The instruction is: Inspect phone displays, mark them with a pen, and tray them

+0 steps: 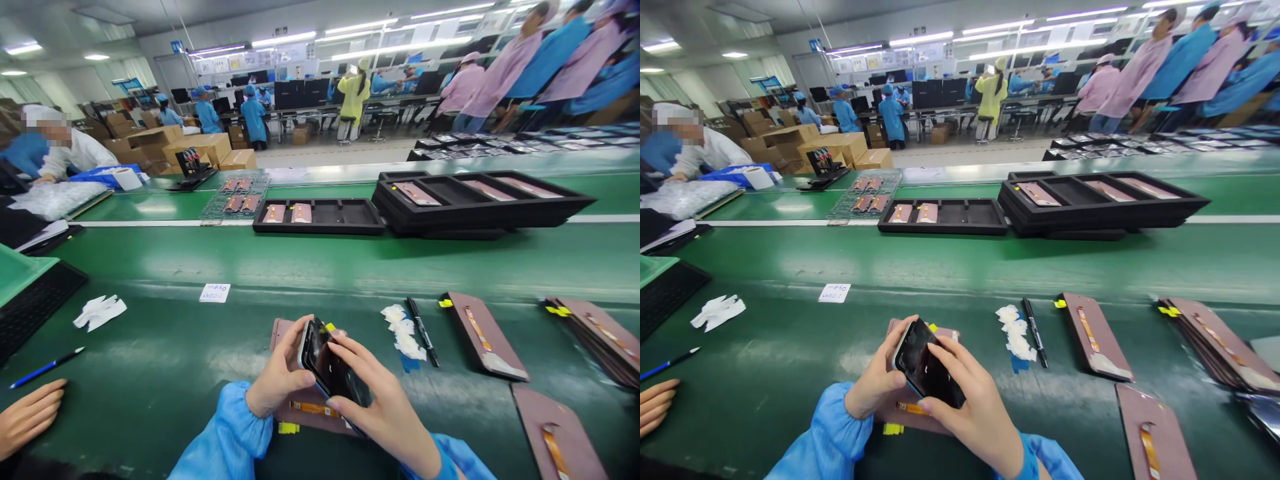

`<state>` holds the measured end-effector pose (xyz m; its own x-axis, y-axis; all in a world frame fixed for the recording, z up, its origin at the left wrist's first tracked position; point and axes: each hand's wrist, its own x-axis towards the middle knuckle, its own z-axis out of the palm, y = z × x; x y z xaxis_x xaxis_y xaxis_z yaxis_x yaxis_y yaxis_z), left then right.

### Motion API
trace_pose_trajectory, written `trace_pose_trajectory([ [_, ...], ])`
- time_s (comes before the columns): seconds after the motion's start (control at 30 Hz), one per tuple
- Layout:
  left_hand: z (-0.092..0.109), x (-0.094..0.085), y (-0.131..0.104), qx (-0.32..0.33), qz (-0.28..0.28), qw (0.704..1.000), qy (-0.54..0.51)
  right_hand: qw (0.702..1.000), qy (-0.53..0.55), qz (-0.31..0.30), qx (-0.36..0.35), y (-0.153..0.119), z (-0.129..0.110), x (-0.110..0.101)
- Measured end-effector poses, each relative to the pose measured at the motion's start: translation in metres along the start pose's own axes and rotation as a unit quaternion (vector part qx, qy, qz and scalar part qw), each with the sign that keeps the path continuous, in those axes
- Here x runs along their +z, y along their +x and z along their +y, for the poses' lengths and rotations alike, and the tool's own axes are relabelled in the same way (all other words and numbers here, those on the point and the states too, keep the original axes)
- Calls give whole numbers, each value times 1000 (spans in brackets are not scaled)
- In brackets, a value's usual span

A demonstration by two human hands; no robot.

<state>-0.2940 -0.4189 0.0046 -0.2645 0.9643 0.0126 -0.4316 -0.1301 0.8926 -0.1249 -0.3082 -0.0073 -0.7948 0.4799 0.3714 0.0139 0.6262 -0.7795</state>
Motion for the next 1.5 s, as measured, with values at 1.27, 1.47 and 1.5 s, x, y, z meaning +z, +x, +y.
trace_pose_trajectory([
  [1.27, 2, 4, -1, 16, -9, 1000, -4, 987, -135, 7, -90, -3, -1, 5],
  [1.47, 3, 3, -2, 21, -7, 1000, 20, 985, -145, 5, -95, -5, 1, 5],
  [1.5, 3, 3, -2, 21, -6, 1000, 23, 985, -146, 4, -96, -5, 1, 5],
])
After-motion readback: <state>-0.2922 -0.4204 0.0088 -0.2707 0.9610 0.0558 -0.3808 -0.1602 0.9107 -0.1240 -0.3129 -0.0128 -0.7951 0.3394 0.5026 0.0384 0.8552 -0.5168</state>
